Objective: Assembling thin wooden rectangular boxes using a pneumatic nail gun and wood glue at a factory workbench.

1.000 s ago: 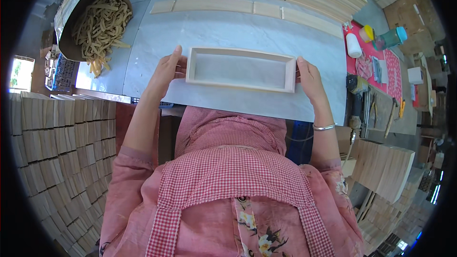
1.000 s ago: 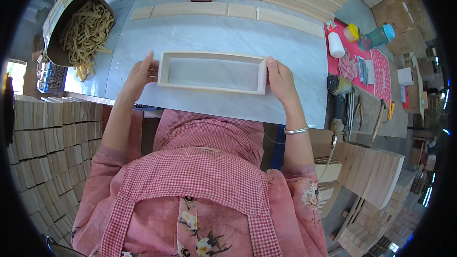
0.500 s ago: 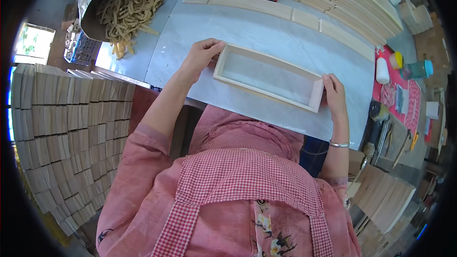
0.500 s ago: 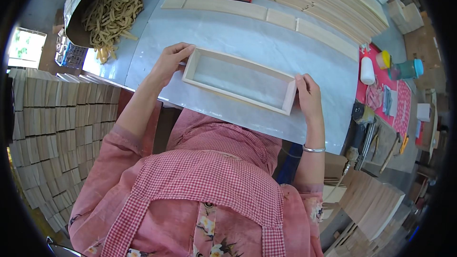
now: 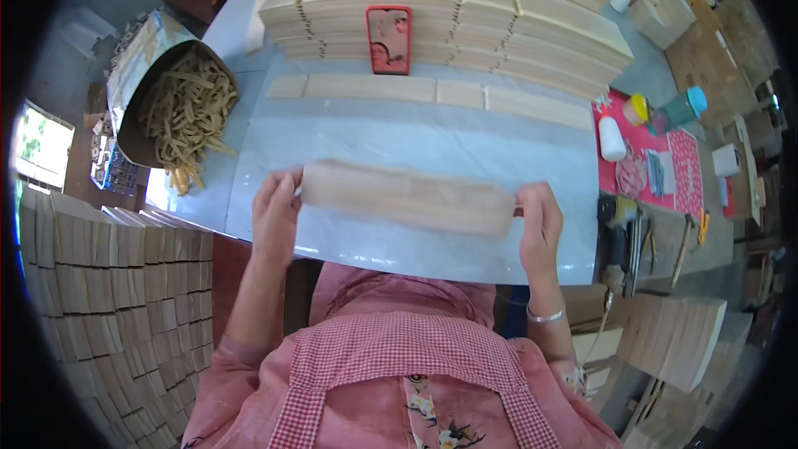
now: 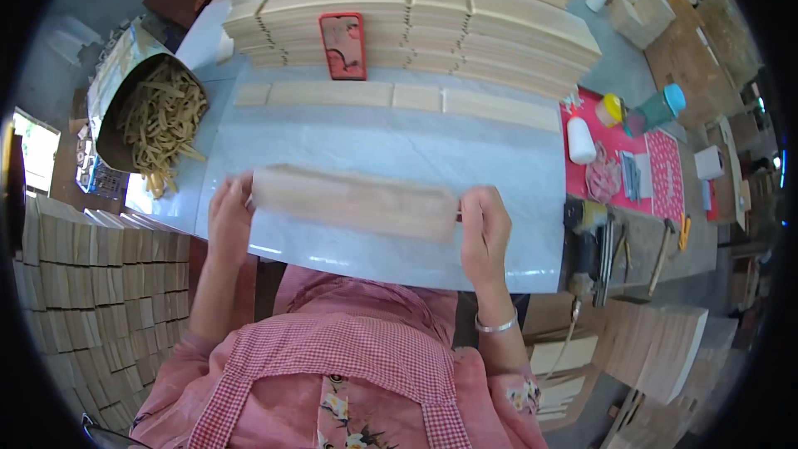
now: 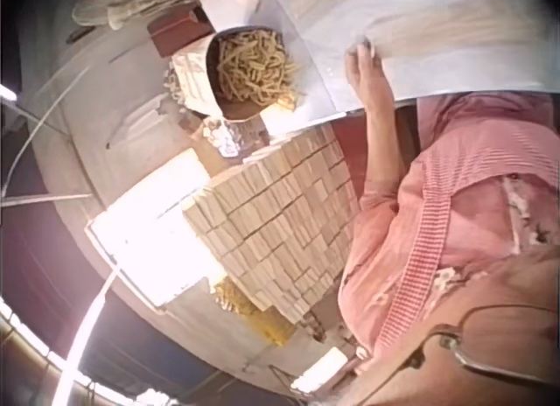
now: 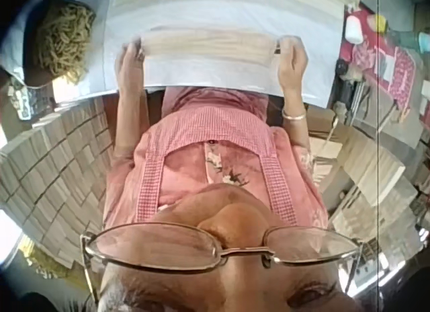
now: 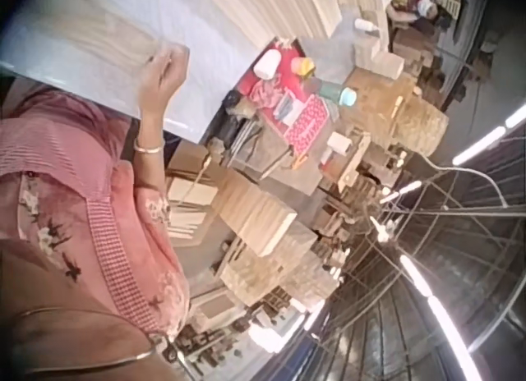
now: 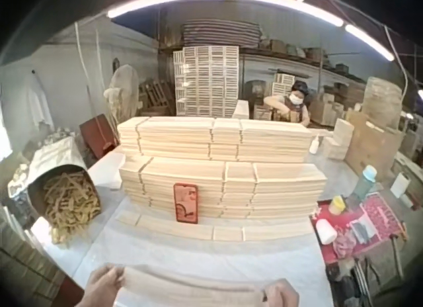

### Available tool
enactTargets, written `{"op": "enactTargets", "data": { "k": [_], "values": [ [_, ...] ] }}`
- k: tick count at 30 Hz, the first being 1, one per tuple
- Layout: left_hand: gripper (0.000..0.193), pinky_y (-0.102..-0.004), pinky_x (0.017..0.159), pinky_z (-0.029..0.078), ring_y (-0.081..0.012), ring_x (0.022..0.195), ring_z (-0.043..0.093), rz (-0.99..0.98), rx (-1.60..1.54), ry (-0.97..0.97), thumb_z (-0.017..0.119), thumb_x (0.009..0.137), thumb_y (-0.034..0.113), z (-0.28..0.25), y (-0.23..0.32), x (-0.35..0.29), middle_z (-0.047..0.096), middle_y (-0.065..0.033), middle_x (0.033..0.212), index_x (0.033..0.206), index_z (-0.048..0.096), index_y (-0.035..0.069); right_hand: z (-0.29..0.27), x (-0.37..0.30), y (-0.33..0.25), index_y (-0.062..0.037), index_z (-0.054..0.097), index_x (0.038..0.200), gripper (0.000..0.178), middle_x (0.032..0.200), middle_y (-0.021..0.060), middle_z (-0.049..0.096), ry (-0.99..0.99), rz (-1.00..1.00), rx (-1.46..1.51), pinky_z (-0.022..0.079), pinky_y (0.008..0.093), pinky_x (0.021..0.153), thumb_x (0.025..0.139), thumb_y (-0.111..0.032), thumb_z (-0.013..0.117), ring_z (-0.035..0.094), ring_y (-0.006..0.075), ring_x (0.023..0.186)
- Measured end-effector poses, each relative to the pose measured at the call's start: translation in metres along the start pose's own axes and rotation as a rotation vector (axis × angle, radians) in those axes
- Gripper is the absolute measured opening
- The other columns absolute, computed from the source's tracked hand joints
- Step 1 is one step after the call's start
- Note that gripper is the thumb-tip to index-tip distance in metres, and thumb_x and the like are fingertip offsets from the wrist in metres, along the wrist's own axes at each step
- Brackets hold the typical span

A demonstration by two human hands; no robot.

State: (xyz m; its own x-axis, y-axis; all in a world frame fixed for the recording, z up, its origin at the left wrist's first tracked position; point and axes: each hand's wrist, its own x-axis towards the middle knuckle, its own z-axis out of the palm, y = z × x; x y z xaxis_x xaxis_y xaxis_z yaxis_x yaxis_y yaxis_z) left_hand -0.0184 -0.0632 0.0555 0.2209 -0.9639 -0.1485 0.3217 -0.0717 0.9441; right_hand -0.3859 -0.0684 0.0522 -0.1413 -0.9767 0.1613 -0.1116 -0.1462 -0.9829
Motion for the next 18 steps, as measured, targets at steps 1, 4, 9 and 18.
{"op": "enactTargets", "data": {
  "k": [1,4,9,18],
  "values": [
    [0.026,-0.0301,0.092,0.051,-0.0182,0.104,0.063,0.018,0.002,0.008,0.056,0.103,0.02,-0.006,-0.01,-0.011,0.067,-0.0127,0.117,0.115,0.065,-0.002,0.001,-0.008,0.005,-0.0016,0.058,0.089,0.013,0.09,0.0083,0.063,-0.009,-0.014,0.011,0.049,0.0329,0.075,0.097,-0.012,0.057,0.056,0.02,0.079],
    [0.02,-0.031,0.094,0.051,-0.0176,0.105,0.063,0.069,-0.253,-0.005,0.054,0.103,0.014,-0.019,-0.045,-0.04,0.067,-0.0128,0.12,0.113,0.063,-0.002,-0.001,-0.025,0.029,-0.002,0.059,0.091,0.009,0.097,0.0099,0.063,0.03,-0.207,-0.048,0.048,0.0317,0.079,0.094,-0.01,0.058,0.057,0.02,0.085],
    [0.013,-0.0308,0.093,0.052,-0.0187,0.103,0.063,-0.092,-0.173,0.211,0.057,0.103,0.012,-0.016,-0.064,-0.052,0.068,-0.0143,0.112,0.108,0.062,0.0,-0.028,-0.016,0.056,-0.0003,0.063,0.102,0.013,0.106,0.0138,0.065,-0.128,-0.177,-0.416,0.049,0.0349,0.086,0.09,-0.007,0.062,0.06,0.0254,0.092],
    [0.027,-0.0241,0.074,0.045,-0.0136,0.073,0.055,-0.063,-0.054,0.321,0.055,0.105,0.018,-0.068,-0.063,-0.053,0.058,-0.0039,0.073,0.08,0.055,0.009,-0.216,0.17,0.134,0.0019,0.062,0.12,0.053,0.117,0.0231,0.065,0.462,0.076,-1.273,0.052,0.0454,0.094,0.087,-0.037,0.072,0.062,0.0403,0.107]
  ]
}}
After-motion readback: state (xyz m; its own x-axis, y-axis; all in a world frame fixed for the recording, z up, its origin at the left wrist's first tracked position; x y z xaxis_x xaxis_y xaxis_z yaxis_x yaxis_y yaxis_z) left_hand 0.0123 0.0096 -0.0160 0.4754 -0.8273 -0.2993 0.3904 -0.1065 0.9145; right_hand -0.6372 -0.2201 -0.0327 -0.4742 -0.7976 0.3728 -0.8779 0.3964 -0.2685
